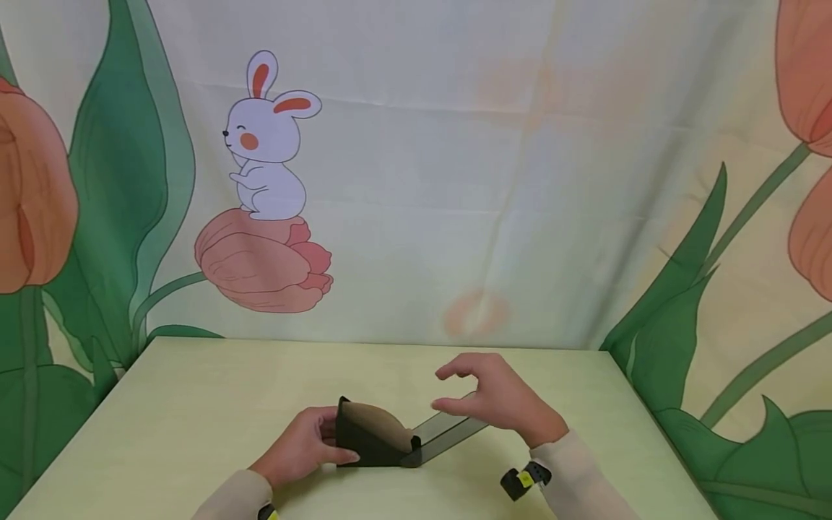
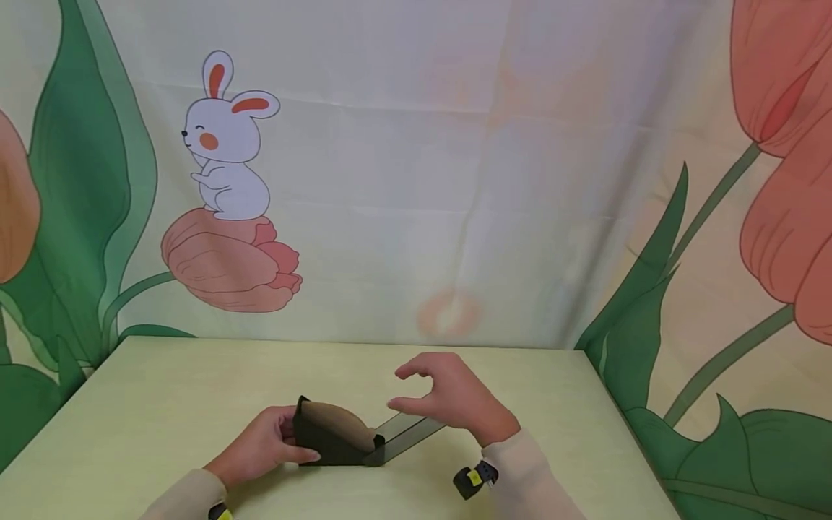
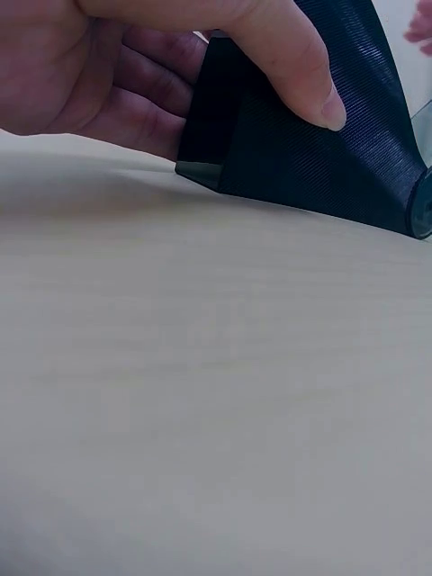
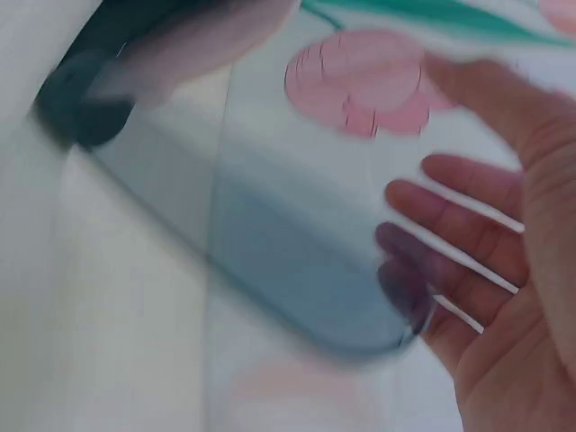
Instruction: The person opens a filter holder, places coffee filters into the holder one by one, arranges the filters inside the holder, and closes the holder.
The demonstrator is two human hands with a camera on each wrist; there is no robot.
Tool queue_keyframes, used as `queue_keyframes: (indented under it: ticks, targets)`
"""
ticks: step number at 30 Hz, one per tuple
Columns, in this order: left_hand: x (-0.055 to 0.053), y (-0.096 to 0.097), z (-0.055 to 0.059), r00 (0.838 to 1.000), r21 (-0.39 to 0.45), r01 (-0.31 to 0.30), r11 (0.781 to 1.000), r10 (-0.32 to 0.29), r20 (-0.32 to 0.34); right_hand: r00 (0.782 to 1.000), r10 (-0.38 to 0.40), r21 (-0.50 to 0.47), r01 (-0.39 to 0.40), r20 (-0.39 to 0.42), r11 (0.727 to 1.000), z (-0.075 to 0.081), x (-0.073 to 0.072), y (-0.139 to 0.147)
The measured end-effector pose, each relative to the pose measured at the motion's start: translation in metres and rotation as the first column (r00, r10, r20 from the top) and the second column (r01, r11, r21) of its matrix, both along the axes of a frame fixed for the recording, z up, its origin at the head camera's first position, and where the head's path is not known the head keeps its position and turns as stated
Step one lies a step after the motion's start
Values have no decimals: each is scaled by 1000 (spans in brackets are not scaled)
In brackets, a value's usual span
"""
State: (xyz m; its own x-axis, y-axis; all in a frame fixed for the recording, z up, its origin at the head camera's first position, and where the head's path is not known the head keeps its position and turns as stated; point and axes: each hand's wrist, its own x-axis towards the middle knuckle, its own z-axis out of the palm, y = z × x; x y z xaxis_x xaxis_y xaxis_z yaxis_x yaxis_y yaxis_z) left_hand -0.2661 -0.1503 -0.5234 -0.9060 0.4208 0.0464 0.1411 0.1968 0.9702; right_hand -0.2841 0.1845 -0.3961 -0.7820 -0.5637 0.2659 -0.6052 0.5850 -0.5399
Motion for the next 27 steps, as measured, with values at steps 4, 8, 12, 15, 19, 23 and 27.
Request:
queue_keyframes:
  ticks: [4,8,12,15,19,23,27]
  targets:
    - [-1,0,-1,1000,1,-5,1000,5,3,994,16,-148,-1,106,989,-24,-4,26]
    - [-1,1,-1,1000,-12,-12,1000,12,0,966,61,-298,17,251,954,-49,-5,44]
    - [0,1,-1,1000,-7,-12,1000,12,1,929,119,-430,47,352,902,-70,-2,53]
    - [0,1,0,1000,2,-6,1000,6,-1,911,157,-507,64,381,860,-79,-1,54]
    - [0,1,1,1000,4,-3,1000,3,-6,909,175,-567,78,378,820,-84,-1,51]
    - [0,1,1,1000,5,1,1000,-1,-4,917,201,-607,54,344,793,-84,-2,44]
    - [0,1,0,1000,8,10,1000,-10,1,925,211,-623,33,315,782,-81,-3,34]
